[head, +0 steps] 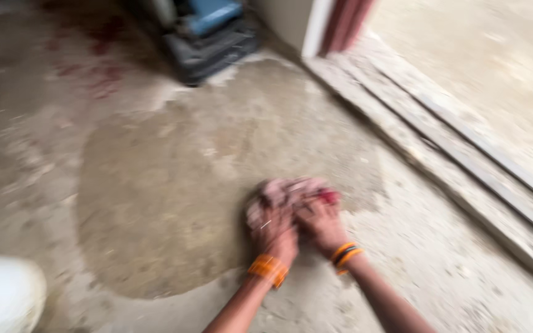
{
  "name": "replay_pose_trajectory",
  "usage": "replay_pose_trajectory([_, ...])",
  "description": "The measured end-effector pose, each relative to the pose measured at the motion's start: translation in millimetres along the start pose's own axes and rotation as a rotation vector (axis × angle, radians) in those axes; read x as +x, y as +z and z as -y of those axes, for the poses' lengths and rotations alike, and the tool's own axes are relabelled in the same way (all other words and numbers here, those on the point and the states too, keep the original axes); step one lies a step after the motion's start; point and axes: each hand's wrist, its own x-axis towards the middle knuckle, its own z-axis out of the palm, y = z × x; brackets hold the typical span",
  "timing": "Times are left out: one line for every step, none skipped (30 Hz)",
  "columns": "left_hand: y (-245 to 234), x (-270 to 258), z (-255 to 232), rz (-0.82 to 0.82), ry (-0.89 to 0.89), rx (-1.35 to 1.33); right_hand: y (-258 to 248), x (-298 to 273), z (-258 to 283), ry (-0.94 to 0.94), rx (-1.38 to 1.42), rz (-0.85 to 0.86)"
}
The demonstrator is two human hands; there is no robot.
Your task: The person rinses a cloth in a bucket of water and wipes a concrete floor by hand, moving across the room to clean multiple areas.
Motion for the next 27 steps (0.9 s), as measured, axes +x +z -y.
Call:
replay_pose_trajectory([26.1, 19.7, -32.4, 0.029, 0.114, -0.096, -17.9, -31.1, -30.3, 0.137, -0.002, -0.041])
replay_pose_trajectory([43.9, 30.4, -60.4, 0.119, 0.287, -0.086, -36.1, -57.1, -58.4, 0.259, -0.002, -0.094])
replay_pose_trajectory([60.9, 34.1, -91.3, 0.207, 0.462, -0.076, -52.2, -93.2, -74.6, 0.325, -0.025, -0.178])
replay_pose_trajectory([76.5, 27.1, -122.1, 0.184, 0.546, -0.111, -61.4, -124.8, -80.8, 0.387, -0.054, -0.262])
replay_pose_trajectory([91.3, 12.9, -150.6, 0.160, 0.630, -0.147, -66.7, -156.7, -77.5, 0.426, -0.200, -0.359])
replay_pose_trajectory([105.2, -7.0, -174.7, 0.227, 0.676, -0.103, -70.8, -180.4, -75.4, 0.465, -0.343, -0.448])
replay_pose_trajectory([116.8, -19.6, -186.3, 0.293, 0.722, -0.058, -70.2, -180.3, -86.1, 0.482, -0.351, -0.458])
replay_pose_trajectory([126.9, -21.8, -186.9, 0.298, 0.744, -0.066, -71.2, -176.7, -100.1, 0.541, -0.349, -0.419])
replay_pose_trajectory([135.5, -21.6, -183.4, 0.256, 0.722, -0.052, -71.7, -170.4, -115.2, 0.599, -0.344, -0.381])
replay_pose_trajectory([141.0, -27.0, -176.3, 0.232, 0.694, -0.037, -66.8, -168.4, -121.9, 0.669, -0.328, -0.332])
replay_pose_trajectory([155.7, -8.8, -175.5, 0.284, 0.673, 0.115, -61.8, -164.4, -128.9, 0.738, -0.310, -0.283])
replay_pose_trajectory([172.8, 21.0, -176.0, 0.334, 0.640, 0.270, -56.8, -158.3, -134.7, 0.798, -0.284, -0.224])
replay_pose_trajectory([184.3, 51.4, -169.4, 0.297, 0.615, 0.227, -52.3, -140.2, -148.3, 0.740, -0.290, -0.263])
replay_pose_trajectory([191.9, 85.7, -161.8, 0.251, 0.579, 0.188, -50.2, -110.1, -168.8, 0.666, -0.294, -0.303])
replay_pose_trajectory([195.4, 117.9, -156.4, 0.234, 0.522, 0.129, -49.7, -81.6, -185.0, 0.653, -0.340, -0.279])
replay_pose_trajectory([194.9, 151.4, -151.9, 0.211, 0.473, 0.077, -50.2, -55.0, -197.6, 0.639, -0.385, -0.267])
replay_pose_trajectory([191.5, 171.5, -151.0, 0.216, 0.478, 0.086, -52.1, -42.1, -201.9, 0.644, -0.376, -0.271])
replay_pose_trajectory([186.8, 182.3, -151.0, 0.348, 0.438, 0.133, -53.1, -36.7, -201.3, 0.659, -0.364, -0.282])
replay_pose_trajectory([181.6, 186.6, -150.2, 0.478, 0.395, 0.182, -52.8, -33.7, -198.4, 0.674, -0.353, -0.293])
replay_pose_trajectory([178.2, 188.4, -151.9, 0.475, 0.388, 0.184, -55.2, -30.2, -198.9, 0.667, -0.351, -0.291])
replay_pose_trajectory([175.8, 187.4, -151.3, 0.474, 0.379, 0.155, -55.3, -27.9, -197.1, 0.695, -0.342, -0.279])
replay_pose_trajectory([176.6, 184.3, -151.7, 0.470, 0.369, 0.118, -56.0, -29.1, -196.1, 0.720, -0.341, -0.264])
replay_pose_trajectory([177.4, 178.9, -148.9, 0.463, 0.361, 0.111, -54.6, -31.1, -193.1, 0.710, -0.347, -0.259])
replay_pose_trajectory([178.5, 172.2, -145.3, 0.381, 0.404, 0.086, -53.2, -32.6, -190.4, 0.708, -0.296, -0.279])
replay_pose_trajectory([178.5, 164.5, -140.5, 0.298, 0.444, 0.062, -51.4, -34.0, -186.2, 0.705, -0.244, -0.298])
replay_pose_trajectory([174.2, 156.6, -131.4, 0.283, 0.441, 0.063, -45.8, -32.5, -176.9, 0.692, -0.248, -0.303])
replay_pose_trajectory([166.8, 143.2, -121.1, 0.225, 0.410, 0.062, -37.9, -33.6, -161.4, 0.642, -0.251, -0.346])
